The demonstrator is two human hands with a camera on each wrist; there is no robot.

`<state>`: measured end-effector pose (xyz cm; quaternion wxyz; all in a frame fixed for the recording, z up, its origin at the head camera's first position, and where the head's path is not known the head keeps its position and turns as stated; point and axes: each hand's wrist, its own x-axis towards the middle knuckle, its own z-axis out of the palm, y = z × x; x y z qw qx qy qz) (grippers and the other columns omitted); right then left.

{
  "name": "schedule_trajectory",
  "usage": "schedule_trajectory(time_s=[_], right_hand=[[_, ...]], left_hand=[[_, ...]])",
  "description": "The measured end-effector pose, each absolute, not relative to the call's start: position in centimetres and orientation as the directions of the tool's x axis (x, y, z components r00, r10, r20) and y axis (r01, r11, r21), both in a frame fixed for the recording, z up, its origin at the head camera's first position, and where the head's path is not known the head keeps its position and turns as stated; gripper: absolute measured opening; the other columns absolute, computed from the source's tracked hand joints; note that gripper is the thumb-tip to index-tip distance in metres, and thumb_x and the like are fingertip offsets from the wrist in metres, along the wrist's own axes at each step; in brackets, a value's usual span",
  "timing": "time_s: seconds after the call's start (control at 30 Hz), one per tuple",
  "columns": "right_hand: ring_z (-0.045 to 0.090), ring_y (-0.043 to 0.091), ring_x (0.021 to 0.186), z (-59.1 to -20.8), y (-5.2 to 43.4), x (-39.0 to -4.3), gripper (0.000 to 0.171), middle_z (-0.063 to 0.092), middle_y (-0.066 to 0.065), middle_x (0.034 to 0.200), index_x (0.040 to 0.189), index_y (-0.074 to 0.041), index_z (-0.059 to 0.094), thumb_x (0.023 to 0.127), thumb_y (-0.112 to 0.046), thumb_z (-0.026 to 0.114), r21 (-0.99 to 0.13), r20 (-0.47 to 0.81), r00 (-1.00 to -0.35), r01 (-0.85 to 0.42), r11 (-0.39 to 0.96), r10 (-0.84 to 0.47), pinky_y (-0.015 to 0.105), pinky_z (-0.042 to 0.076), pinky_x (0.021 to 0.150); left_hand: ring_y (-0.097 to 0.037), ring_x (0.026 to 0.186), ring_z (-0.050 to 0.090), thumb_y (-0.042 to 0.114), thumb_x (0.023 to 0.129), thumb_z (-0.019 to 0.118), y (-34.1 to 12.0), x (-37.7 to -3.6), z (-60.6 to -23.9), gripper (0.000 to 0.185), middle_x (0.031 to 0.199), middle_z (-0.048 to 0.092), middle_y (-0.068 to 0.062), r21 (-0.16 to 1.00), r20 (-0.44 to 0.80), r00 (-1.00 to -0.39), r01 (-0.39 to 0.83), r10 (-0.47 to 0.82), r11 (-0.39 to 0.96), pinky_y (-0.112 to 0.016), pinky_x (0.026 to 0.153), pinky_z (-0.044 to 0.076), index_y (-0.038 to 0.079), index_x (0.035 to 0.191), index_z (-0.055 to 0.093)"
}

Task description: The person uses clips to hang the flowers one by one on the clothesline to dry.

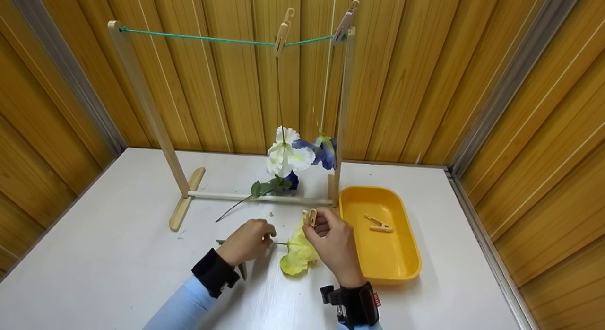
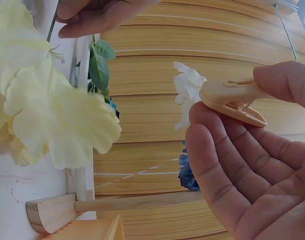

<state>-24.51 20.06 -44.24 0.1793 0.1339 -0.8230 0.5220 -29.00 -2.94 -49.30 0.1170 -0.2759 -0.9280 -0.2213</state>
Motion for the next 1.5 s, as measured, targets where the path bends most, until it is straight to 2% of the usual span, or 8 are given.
schedule_trajectory(time_s=[0.2,0.37,0.57,0.7,0.87,1.07,1.33,1.5], right_hand=[[0.067,0.011,0.078,-44.3,20.0,-24.6,0.023,0.072,0.005,0.088,0.107,-0.003,0.073,0.086,0.001,0.081,-0.81,0.435,-0.899,-0.413,0.415,-0.046,0.02,0.055,0.071],[0.066,0.011,0.078,-44.3,20.2,-24.6,0.025,0.072,0.007,0.089,0.109,-0.001,0.072,0.086,0.003,0.08,-0.82,0.412,-0.91,-0.388,0.42,-0.035,0.019,0.055,0.071],[0.067,0.01,0.08,-44.4,20.1,-24.6,0.03,0.071,0.009,0.091,0.114,0.002,0.07,0.086,0.005,0.078,-0.832,0.399,-0.916,-0.379,0.406,-0.038,0.019,0.056,0.073],[0.067,0.01,0.079,-44.4,20.2,-24.6,0.03,0.071,0.009,0.091,0.115,0.002,0.07,0.086,0.005,0.078,-0.832,0.397,-0.917,-0.376,0.408,-0.035,0.019,0.056,0.073],[0.067,0.01,0.08,-44.4,20.2,-24.6,0.03,0.072,0.009,0.091,0.115,0.002,0.07,0.086,0.005,0.079,-0.836,0.39,-0.92,-0.368,0.408,-0.032,0.019,0.056,0.072],[0.066,0.011,0.081,-44.3,20.1,-24.6,0.03,0.071,0.008,0.092,0.115,0.001,0.07,0.086,0.005,0.078,-0.841,0.376,-0.926,-0.357,0.406,-0.035,0.019,0.056,0.074],[0.065,0.011,0.081,-44.3,20.0,-24.5,0.029,0.071,0.008,0.092,0.114,0.0,0.07,0.087,0.004,0.078,-0.84,0.374,-0.927,-0.356,0.41,-0.037,0.019,0.055,0.073],[0.066,0.01,0.081,-44.3,19.8,-24.6,0.03,0.071,0.008,0.093,0.116,0.0,0.07,0.087,0.003,0.078,-0.841,0.37,-0.928,-0.351,0.411,-0.036,0.018,0.055,0.074]], left_hand=[[-0.024,0.077,0.067,-0.015,0.082,0.067,-5.1,-28.4,-48.7,0.017,0.081,0.066,-0.009,0.395,0.311,-0.866,0.492,0.391,0.776,-0.033,0.066,0.056,-0.001,0.086,0.075],[-0.03,0.081,0.069,-0.023,0.075,0.063,-6.9,-27.5,-48.7,0.031,0.086,0.067,-0.013,0.396,0.334,-0.887,0.439,0.319,0.807,-0.036,0.069,0.059,-0.004,0.096,0.077],[-0.033,0.076,0.067,-0.021,0.068,0.065,-8.7,-26.8,-49.8,0.03,0.081,0.064,-0.013,0.357,0.417,-0.879,0.392,0.231,0.848,-0.044,0.065,0.057,-0.002,0.088,0.076],[-0.034,0.073,0.063,-0.02,0.064,0.069,-9.6,-26.7,-50.5,0.026,0.076,0.062,-0.012,0.307,0.452,-0.862,0.391,0.229,0.868,-0.045,0.063,0.055,0.0,0.08,0.074],[-0.033,0.069,0.06,-0.017,0.067,0.074,-10.0,-26.9,-51.1,0.019,0.07,0.06,-0.012,0.287,0.462,-0.856,0.394,0.234,0.873,-0.044,0.061,0.053,0.001,0.071,0.07],[-0.033,0.067,0.06,-0.019,0.065,0.073,-10.2,-27.3,-51.6,0.023,0.068,0.058,-0.01,0.294,0.467,-0.855,0.391,0.225,0.872,-0.043,0.059,0.052,0.003,0.066,0.067],[-0.031,0.067,0.057,-0.018,0.065,0.074,-10.4,-27.5,-51.6,0.024,0.069,0.056,-0.009,0.286,0.494,-0.841,0.398,0.222,0.872,-0.044,0.06,0.048,0.005,0.066,0.067],[-0.03,0.07,0.059,-0.014,0.068,0.075,-10.6,-27.6,-51.4,0.022,0.071,0.059,-0.007,0.325,0.468,-0.858,0.39,0.211,0.862,-0.045,0.063,0.045,0.007,0.069,0.07]])
